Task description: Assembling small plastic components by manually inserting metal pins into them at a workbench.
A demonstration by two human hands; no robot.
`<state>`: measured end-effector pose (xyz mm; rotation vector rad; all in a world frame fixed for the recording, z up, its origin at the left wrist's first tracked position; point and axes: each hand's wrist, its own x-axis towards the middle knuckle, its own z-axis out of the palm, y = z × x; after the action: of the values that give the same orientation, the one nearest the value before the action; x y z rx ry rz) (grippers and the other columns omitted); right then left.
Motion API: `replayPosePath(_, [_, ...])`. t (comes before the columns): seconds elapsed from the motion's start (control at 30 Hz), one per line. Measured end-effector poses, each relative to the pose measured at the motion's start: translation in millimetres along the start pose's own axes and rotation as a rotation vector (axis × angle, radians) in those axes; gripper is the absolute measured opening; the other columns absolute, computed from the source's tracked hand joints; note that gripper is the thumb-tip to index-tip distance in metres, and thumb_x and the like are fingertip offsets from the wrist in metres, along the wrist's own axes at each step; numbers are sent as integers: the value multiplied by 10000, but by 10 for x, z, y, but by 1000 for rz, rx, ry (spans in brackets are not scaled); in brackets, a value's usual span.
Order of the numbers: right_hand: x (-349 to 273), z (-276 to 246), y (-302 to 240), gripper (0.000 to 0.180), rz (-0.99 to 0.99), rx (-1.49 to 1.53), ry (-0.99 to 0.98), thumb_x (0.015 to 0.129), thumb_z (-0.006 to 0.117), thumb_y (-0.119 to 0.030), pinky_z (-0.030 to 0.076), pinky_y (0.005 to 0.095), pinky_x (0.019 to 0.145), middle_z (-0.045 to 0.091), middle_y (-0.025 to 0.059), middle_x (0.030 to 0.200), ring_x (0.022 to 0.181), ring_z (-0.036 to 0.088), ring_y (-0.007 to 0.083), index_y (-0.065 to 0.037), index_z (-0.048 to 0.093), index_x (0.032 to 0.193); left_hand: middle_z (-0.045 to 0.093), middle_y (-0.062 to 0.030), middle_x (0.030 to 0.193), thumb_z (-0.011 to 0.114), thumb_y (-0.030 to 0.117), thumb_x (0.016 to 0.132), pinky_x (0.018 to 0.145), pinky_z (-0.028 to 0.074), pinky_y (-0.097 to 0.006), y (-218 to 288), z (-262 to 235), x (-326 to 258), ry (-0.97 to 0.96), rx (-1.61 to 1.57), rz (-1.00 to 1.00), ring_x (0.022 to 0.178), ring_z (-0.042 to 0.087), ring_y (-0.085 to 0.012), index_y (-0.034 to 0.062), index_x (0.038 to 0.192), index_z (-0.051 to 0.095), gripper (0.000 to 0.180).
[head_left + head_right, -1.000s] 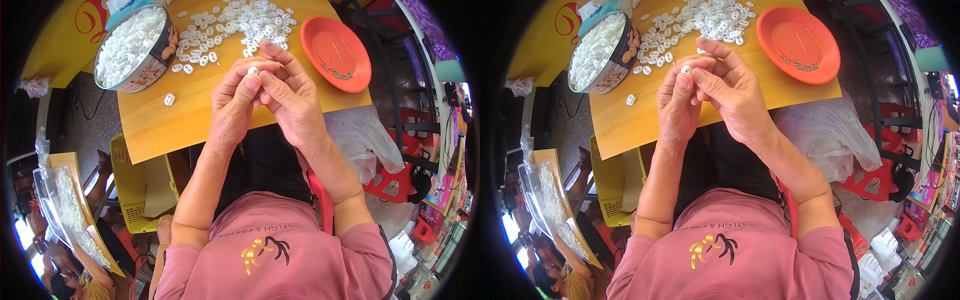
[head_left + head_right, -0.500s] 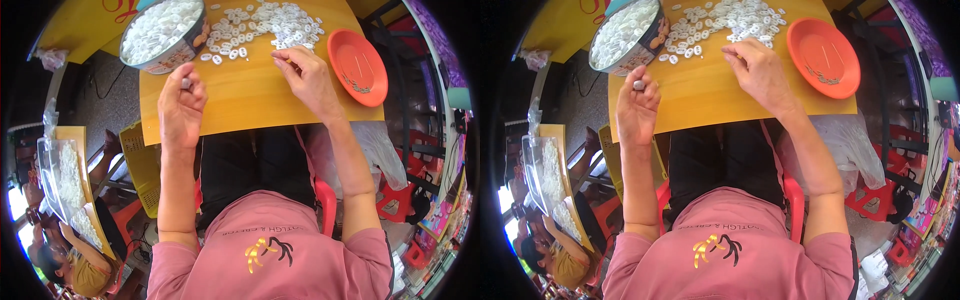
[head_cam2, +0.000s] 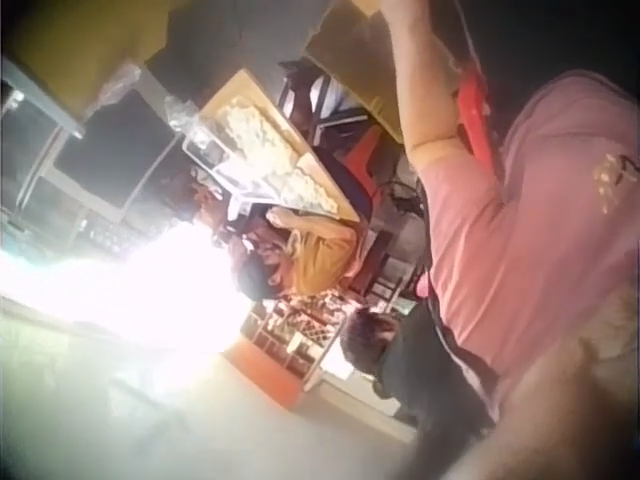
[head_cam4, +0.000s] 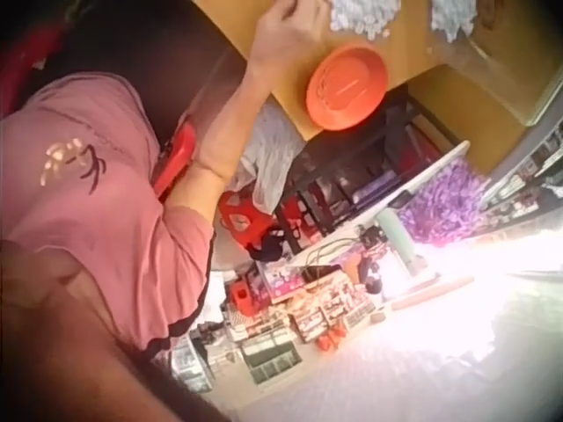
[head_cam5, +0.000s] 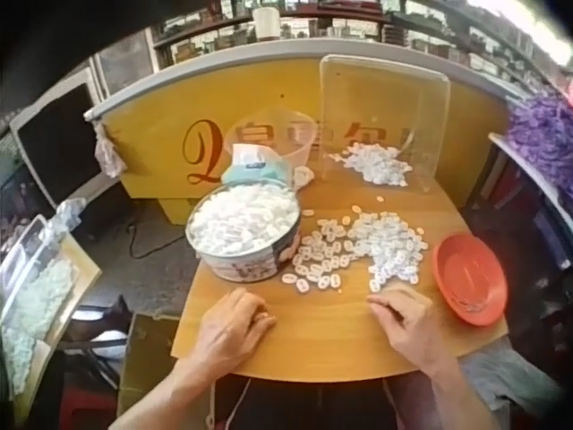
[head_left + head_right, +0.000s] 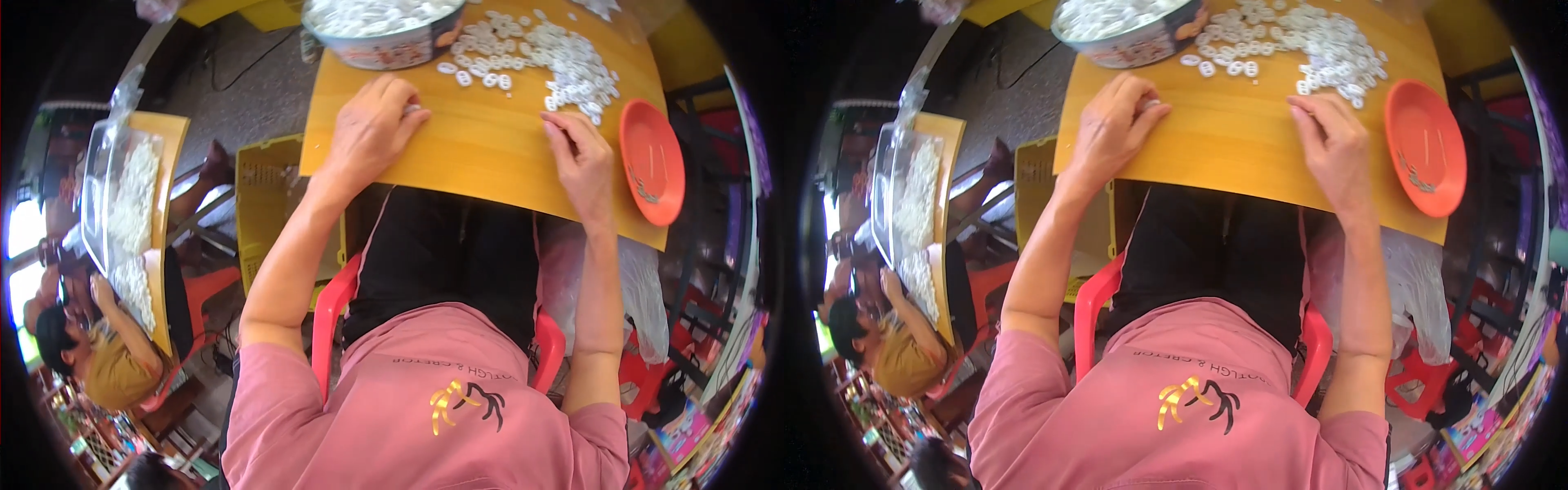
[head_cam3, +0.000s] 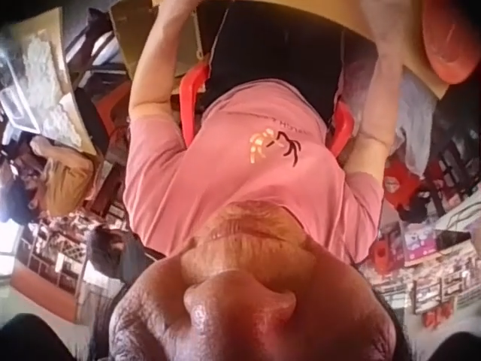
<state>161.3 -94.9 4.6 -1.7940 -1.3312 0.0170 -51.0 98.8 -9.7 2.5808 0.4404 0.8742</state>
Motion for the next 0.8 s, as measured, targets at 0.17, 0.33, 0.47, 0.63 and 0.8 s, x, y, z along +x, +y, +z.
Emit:
replayPosePath(0.17, [20,17,11,108,1,-4,-44,902,634,-40,462,254,620,641,74,861,694,575,128,11,677,987,565,-132,830,699,180,840,674,470,-413,-117,-215,-187,5,-10,-70,779,584,-345,30,899,557,215])
replayPosePath(0.33, [7,45,60,112,-16,-24,-28,913,627,-49,464,248,636,647,62,866,708,576,120,20,671,989,654,-101,805,684,153,890,644,494,-308,-435,-900,-616,239,19,-461,694,610,-173,21,947,616,159])
replayPosePath(0.47, [30,69,39,115,-35,-34,-41,917,625,-54,470,257,657,655,69,893,757,596,131,15,676,994,634,-70,759,640,172,923,668,476,-269,-1103,-1179,-1464,231,77,-655,717,582,-117,12,961,640,165])
replayPosePath(0.63, [20,58,42,118,-37,-36,-54,919,620,-51,474,262,669,656,80,916,783,604,142,16,676,998,686,-73,833,597,203,944,698,487,-282,-1702,-995,-2392,105,-69,-934,761,611,-118,2,1008,669,223])
replayPosePath(0.8, [-14,-9,34,110,-35,-76,-34,913,620,-39,479,270,668,652,93,916,786,615,161,20,670,992,707,-111,932,608,225,930,788,494,-301,-1987,-348,-2534,-18,-168,-993,873,648,-168,6,1058,679,263])
